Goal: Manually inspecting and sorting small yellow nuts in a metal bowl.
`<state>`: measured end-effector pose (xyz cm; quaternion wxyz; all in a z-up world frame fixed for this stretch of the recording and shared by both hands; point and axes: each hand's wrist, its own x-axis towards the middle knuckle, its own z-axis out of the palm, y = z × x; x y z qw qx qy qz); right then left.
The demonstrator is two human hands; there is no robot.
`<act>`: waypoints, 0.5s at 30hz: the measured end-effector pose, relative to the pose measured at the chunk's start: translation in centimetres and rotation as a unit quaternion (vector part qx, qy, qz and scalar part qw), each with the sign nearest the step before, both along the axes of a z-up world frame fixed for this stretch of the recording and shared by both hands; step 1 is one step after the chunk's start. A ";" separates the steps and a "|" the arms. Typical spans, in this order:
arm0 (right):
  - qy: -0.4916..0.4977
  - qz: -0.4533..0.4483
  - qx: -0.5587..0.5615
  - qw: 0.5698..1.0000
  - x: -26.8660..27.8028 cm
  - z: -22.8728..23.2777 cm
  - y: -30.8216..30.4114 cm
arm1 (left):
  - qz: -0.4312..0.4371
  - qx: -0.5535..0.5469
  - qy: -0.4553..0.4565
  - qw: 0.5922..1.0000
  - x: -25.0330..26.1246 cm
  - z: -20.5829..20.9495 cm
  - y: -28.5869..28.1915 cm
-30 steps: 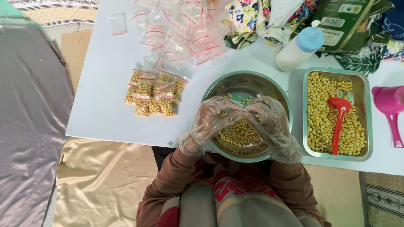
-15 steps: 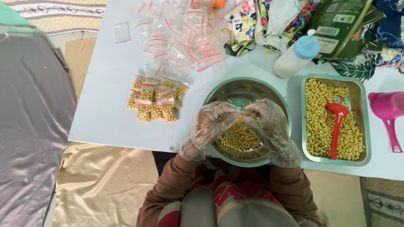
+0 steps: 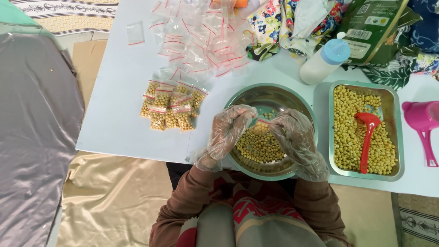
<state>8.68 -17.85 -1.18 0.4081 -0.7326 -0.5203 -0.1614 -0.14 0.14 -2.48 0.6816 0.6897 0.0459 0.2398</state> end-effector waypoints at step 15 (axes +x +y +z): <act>0.007 -0.013 -0.031 0.999 -0.2 -0.1 0.0 | -0.017 0.096 -0.002 0.995 -0.3 2.5 -1.3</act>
